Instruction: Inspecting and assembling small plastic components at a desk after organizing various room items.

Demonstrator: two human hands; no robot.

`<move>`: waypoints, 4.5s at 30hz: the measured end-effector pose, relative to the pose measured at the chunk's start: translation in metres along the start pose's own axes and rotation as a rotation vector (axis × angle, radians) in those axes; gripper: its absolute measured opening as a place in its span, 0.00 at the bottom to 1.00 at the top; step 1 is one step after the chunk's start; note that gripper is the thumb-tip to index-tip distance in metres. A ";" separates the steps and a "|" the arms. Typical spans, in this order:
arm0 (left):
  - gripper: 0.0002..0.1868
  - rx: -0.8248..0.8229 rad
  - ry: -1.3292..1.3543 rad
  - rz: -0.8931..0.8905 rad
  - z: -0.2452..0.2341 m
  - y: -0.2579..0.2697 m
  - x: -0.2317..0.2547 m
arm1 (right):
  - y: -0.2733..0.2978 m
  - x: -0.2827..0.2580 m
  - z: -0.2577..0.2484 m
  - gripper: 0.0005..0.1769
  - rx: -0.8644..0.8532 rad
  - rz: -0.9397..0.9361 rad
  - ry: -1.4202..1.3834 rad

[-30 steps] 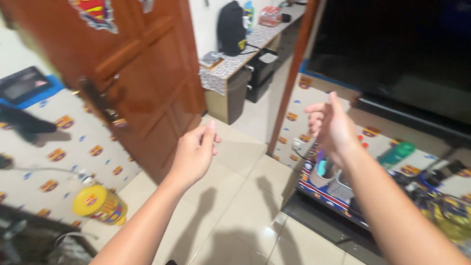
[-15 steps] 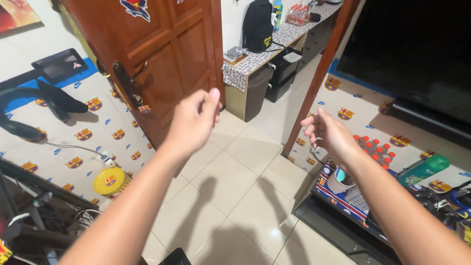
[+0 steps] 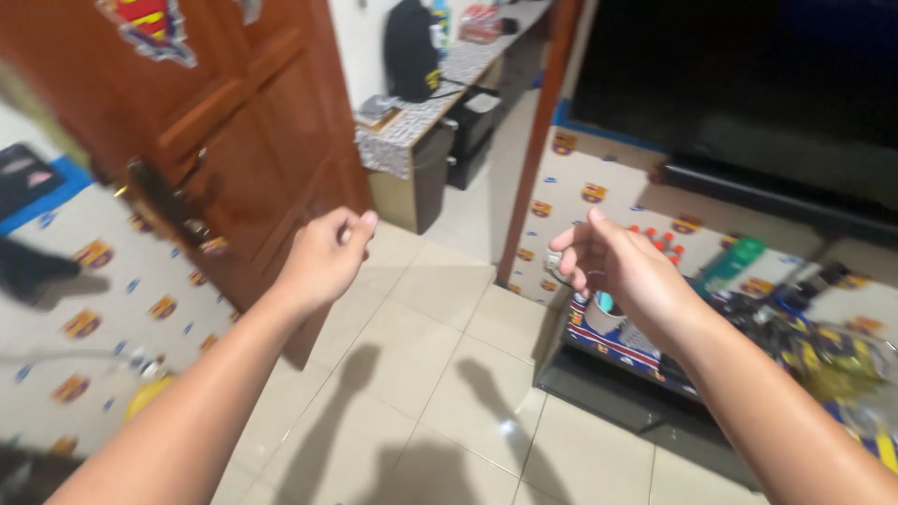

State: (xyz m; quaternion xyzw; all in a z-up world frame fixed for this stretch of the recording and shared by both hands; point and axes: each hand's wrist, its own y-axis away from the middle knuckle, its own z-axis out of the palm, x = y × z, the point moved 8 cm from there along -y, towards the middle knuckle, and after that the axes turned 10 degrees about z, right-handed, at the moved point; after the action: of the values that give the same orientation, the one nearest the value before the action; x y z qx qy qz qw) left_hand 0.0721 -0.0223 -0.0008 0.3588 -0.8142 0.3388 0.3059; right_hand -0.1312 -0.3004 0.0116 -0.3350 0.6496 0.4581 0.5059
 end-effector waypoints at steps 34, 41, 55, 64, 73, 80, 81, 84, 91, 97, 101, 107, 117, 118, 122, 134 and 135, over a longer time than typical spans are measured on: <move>0.17 -0.569 0.341 0.803 0.065 0.226 0.195 | 0.441 0.143 0.005 0.27 0.944 0.218 0.034; 0.20 -0.605 0.306 1.089 0.082 0.357 0.275 | 0.635 0.176 0.043 0.22 1.156 0.287 0.150; 0.27 -0.847 0.242 1.474 0.096 0.568 0.361 | 0.882 0.228 0.151 0.23 1.464 0.388 0.124; 0.28 -0.940 0.275 1.599 0.131 0.627 0.363 | 0.921 0.273 0.189 0.25 1.535 0.425 0.117; 0.42 -1.052 0.237 1.667 0.164 0.671 0.351 | 0.923 0.309 0.220 0.34 1.587 0.653 0.126; 0.44 -1.141 0.159 1.667 0.185 0.705 0.342 | 0.922 0.330 0.228 0.37 1.559 0.814 0.146; 0.44 -1.150 0.147 1.669 0.186 0.710 0.342 | 0.925 0.340 0.230 0.37 1.546 0.866 0.053; 0.43 -1.157 0.114 1.663 0.186 0.722 0.348 | 0.938 0.360 0.225 0.37 1.547 0.838 0.049; 0.42 -1.125 0.069 1.634 0.186 0.764 0.363 | 0.985 0.389 0.195 0.37 1.524 0.583 0.287; 0.42 -1.162 0.008 1.518 0.186 0.811 0.362 | 1.023 0.428 0.179 0.39 1.392 0.718 0.147; 0.41 -1.145 -0.040 1.489 0.182 0.838 0.359 | 1.042 0.427 0.170 0.37 1.399 0.438 0.439; 0.39 -1.108 -0.046 1.505 0.176 0.869 0.345 | 1.054 0.466 0.179 0.44 1.299 0.844 0.119; 0.38 -1.432 -0.332 1.278 0.211 0.921 0.300 | 1.020 0.547 0.192 0.46 1.116 0.667 0.055; 0.38 -1.478 -0.355 1.256 0.216 0.926 0.295 | 1.018 0.554 0.194 0.47 1.100 0.708 0.070; 0.39 -1.506 -0.352 1.278 0.238 0.941 0.286 | 1.009 0.564 0.197 0.47 1.061 0.725 0.015; 0.39 -1.439 -0.189 1.253 0.321 0.942 0.329 | 0.995 0.600 0.131 0.50 1.179 0.654 -0.061; 0.40 -1.466 -0.206 1.217 0.328 0.943 0.332 | 0.994 0.603 0.126 0.51 1.171 0.702 -0.125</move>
State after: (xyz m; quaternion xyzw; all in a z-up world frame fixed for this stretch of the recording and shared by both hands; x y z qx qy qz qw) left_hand -0.9423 0.0836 -0.2595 -0.3783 -0.8936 -0.1872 0.1528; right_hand -1.1396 0.1879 -0.3243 0.2512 0.8299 0.1869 0.4618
